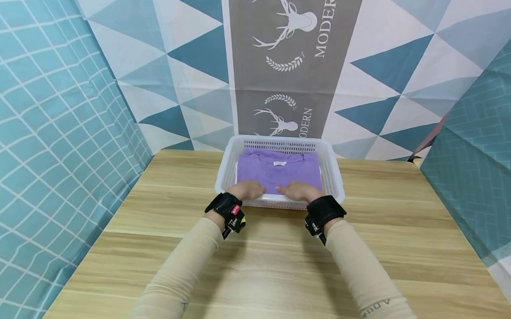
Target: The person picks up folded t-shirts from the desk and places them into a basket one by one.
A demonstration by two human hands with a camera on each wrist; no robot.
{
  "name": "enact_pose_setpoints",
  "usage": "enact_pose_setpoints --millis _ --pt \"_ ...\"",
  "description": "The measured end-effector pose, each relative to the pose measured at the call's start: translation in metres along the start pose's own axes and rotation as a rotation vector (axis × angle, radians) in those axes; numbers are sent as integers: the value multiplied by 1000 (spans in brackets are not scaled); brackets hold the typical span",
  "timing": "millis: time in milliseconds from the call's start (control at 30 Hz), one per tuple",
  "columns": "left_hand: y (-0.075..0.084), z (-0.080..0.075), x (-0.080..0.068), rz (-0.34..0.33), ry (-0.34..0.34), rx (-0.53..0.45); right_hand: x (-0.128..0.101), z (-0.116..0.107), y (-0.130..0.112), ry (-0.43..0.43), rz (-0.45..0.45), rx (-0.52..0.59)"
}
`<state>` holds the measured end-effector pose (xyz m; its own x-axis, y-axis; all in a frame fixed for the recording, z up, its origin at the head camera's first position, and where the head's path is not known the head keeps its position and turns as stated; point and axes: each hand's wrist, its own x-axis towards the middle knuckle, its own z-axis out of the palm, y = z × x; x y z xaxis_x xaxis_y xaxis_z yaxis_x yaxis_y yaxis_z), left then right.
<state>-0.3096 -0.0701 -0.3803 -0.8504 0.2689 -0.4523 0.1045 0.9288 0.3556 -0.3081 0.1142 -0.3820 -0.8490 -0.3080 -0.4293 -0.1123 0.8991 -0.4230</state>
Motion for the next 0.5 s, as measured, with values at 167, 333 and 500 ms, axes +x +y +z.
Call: enact_pose_setpoints --millis 167,333,500 --pt "-1 -1 3 9 44 10 2 0 0 13 -5 -11" --pt "2 -2 -4 52 189 60 -5 -1 3 133 -40 8" --pt "4 3 -26 151 395 84 -27 3 7 352 -103 38"
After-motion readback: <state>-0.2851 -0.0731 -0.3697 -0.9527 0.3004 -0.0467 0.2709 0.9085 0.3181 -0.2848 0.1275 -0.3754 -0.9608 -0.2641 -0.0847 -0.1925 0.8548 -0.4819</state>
